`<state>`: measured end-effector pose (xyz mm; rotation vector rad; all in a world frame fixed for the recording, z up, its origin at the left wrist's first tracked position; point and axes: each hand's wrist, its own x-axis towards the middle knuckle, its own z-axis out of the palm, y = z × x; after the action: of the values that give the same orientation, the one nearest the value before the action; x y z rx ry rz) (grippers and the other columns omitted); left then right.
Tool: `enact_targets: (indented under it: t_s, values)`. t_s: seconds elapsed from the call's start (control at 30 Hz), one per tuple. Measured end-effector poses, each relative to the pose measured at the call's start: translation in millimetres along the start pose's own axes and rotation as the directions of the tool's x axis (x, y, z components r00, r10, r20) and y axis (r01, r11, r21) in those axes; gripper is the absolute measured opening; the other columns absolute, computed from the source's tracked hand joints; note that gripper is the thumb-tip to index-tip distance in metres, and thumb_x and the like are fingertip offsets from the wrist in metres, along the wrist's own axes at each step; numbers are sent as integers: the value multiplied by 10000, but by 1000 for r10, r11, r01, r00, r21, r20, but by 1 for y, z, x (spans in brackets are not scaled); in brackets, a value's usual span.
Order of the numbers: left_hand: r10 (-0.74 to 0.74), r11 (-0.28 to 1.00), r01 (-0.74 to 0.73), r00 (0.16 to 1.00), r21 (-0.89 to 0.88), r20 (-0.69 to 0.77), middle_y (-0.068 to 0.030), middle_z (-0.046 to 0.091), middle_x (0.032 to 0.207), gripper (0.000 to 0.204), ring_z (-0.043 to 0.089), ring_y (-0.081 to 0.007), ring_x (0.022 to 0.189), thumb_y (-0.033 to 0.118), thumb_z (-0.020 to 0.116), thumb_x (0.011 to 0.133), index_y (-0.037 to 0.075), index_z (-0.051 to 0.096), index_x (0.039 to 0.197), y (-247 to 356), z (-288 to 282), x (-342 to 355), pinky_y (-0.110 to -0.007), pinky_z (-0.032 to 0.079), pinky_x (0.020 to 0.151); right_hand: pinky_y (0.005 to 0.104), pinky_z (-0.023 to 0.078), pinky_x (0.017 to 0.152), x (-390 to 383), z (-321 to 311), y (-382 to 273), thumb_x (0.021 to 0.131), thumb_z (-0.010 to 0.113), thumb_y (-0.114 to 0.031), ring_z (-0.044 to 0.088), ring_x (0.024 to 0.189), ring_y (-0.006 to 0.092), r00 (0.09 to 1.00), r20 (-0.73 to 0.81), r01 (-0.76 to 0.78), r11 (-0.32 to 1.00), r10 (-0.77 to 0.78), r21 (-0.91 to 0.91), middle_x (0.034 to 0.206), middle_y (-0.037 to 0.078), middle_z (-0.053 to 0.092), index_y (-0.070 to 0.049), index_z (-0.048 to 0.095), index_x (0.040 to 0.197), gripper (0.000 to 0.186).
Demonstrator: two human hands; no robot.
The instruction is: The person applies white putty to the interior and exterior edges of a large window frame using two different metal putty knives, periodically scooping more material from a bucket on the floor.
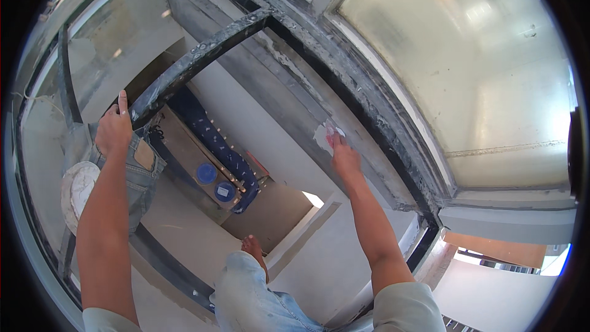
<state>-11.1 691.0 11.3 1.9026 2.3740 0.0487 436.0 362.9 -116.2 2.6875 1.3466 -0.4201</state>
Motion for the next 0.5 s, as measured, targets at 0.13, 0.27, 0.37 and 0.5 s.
enact_targets:
  t_s: [0.13,0.27,0.37,0.5]
  values:
    - [-3,1000,3,1000,-17,0,-168,722,1235,791,663,-387,1181,746,226,1019,193,708,1316,-1,6,4,-513,513,984,547,537,969,47,-2,17,850,614,-24,667,1157,426,996,87,-11,999,14,-30,1387,163,620,-136,490,1445,618]
    - [-22,1000,22,1000,-3,-15,-162,719,1257,809,657,-385,1197,772,241,1001,200,688,1359,-8,13,2,-503,509,1003,528,514,1021,49,-5,21,866,594,-46,626,1238,415,976,203,-81,997,77,12,1335,205,648,-161,504,1468,619]
    - [-21,999,20,1000,-25,-12,-166,718,1260,819,657,-384,1200,777,245,997,191,686,1361,-1,11,2,-501,508,1007,524,497,1040,47,-16,52,848,592,-37,617,1242,436,930,368,-11,996,-23,92,1313,227,662,-193,470,1528,708]
    - [-26,1000,26,999,12,36,-177,715,1263,823,657,-379,1203,774,255,997,176,683,1367,-5,-4,3,-497,508,1009,531,495,1036,11,-10,20,844,596,-30,635,1203,453,946,295,93,986,-132,142,1283,242,674,-191,453,1541,729]
